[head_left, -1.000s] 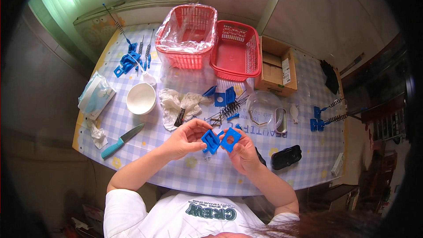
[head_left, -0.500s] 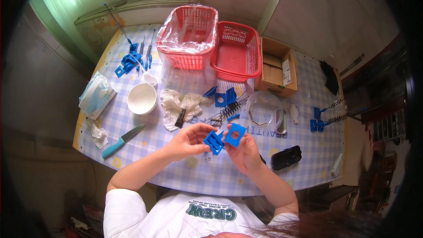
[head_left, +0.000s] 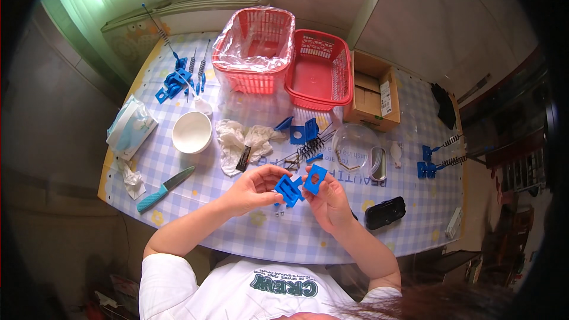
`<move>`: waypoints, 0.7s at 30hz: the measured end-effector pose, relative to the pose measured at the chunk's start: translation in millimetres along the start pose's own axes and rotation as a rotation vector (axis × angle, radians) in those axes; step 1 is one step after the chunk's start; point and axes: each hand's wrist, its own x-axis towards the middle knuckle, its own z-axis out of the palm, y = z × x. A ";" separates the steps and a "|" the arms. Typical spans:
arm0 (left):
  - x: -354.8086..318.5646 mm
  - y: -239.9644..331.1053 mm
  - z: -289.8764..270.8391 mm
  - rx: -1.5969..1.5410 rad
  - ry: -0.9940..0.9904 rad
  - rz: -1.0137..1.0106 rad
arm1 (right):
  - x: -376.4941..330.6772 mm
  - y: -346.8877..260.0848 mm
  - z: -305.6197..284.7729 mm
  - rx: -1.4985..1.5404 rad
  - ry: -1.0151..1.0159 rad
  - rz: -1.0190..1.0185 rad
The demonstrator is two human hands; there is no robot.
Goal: The user is assembling a small electrical or mechanical component on a table, involving applying glue or adhesive from a tube to a blue plastic base and then positioning a spring and other small parts.
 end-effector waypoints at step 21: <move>0.1 -15.0 3.5 0.253 -0.036 0.265 | -7.6 -16.3 20.0 -1.523 -0.073 -0.848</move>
